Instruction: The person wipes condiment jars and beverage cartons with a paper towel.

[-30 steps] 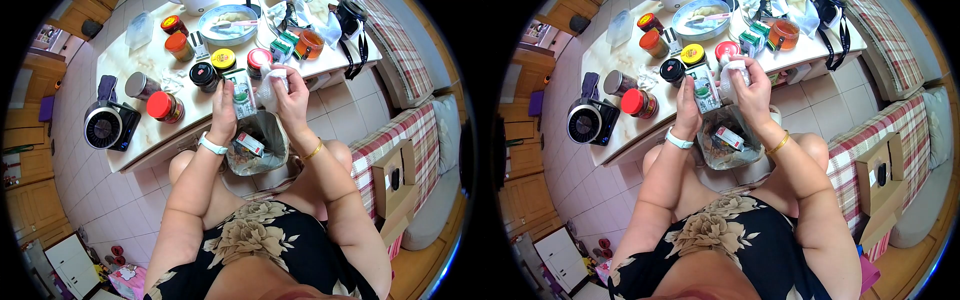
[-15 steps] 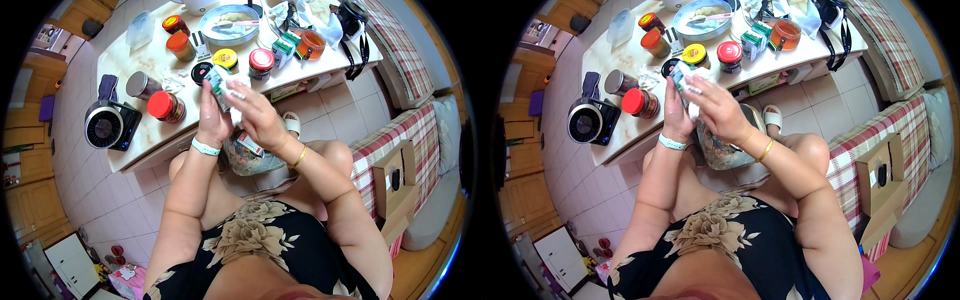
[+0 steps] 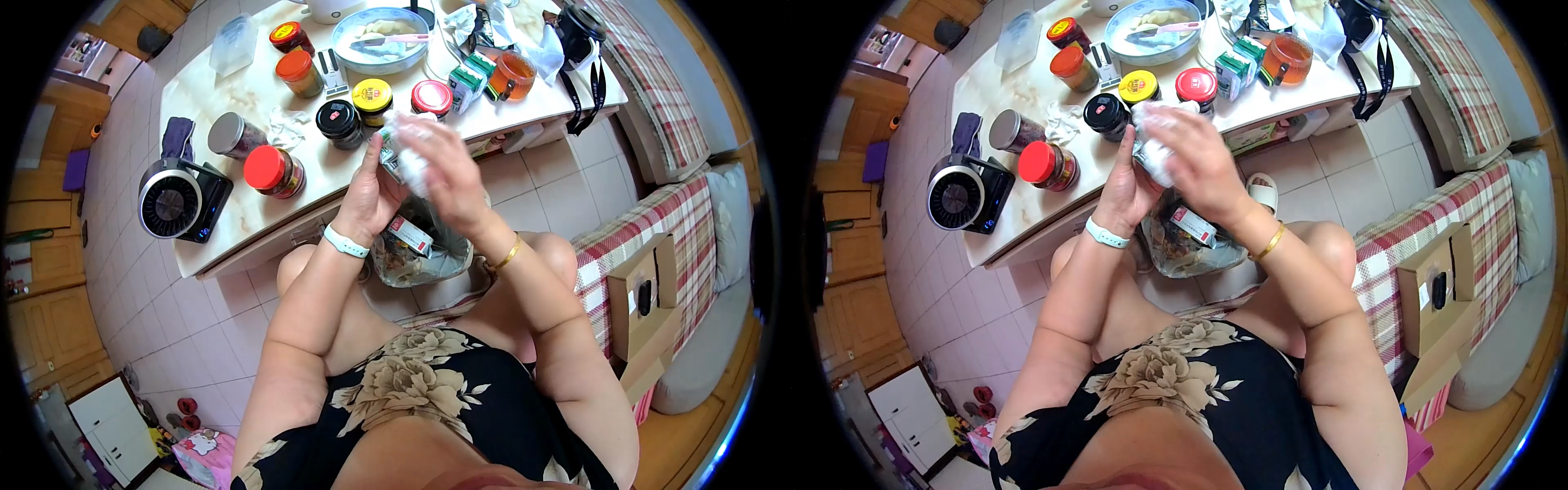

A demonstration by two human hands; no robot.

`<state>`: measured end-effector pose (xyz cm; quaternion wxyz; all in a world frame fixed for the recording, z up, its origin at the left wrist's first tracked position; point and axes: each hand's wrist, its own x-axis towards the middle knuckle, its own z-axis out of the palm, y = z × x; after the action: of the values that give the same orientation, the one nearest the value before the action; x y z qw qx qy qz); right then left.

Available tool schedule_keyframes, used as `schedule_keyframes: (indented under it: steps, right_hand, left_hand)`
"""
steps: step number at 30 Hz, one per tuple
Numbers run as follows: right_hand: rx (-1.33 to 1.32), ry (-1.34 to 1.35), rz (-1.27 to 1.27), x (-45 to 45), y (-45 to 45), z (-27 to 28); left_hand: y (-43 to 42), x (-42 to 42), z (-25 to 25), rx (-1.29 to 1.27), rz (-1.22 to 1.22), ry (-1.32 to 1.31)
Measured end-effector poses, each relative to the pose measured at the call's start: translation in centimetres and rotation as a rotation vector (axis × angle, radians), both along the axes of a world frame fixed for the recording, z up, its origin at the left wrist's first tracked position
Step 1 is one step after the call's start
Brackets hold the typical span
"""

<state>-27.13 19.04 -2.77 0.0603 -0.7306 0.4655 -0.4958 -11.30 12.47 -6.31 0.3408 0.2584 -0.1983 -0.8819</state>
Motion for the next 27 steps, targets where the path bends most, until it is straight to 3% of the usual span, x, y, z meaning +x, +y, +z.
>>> schedule_keyframes:
  steps: [2,10,14,16,17,20,24,27]
  right_hand:
    - [0.036,-0.011,0.026,1.8,-0.1,0.2]
    - [0.166,-0.322,0.138,1.4,-0.6,-0.7]
    - [0.210,-0.352,0.122,1.5,-0.4,-1.1]
    - [0.425,-0.765,0.077,2.0,0.0,-0.8]
    - [0.295,-0.580,0.034,1.6,-0.3,-1.1]
    - [0.215,-0.623,0.040,1.4,-0.8,-2.0]
    - [0.084,-0.372,-0.026,2.6,-0.3,0.5]
    - [0.055,-0.366,-0.023,2.6,-0.4,-0.5]
  left_hand:
    - [0.3,0.2,-0.6,0.033,-0.071,0.089]
    - [0.9,-0.1,-0.4,-0.009,-0.094,0.033]
    - [1.3,-0.2,-0.2,-0.033,-0.132,-0.004]
    - [1.6,-0.5,-0.2,-0.042,-0.145,-0.025]
    - [1.7,-0.6,-0.3,-0.048,-0.156,-0.011]
    - [2.1,-0.7,0.4,-0.082,-0.165,-0.038]
    - [1.8,-0.5,-0.2,-0.170,-0.051,0.020]
    - [1.7,-0.4,-0.6,-0.091,-0.034,0.017]
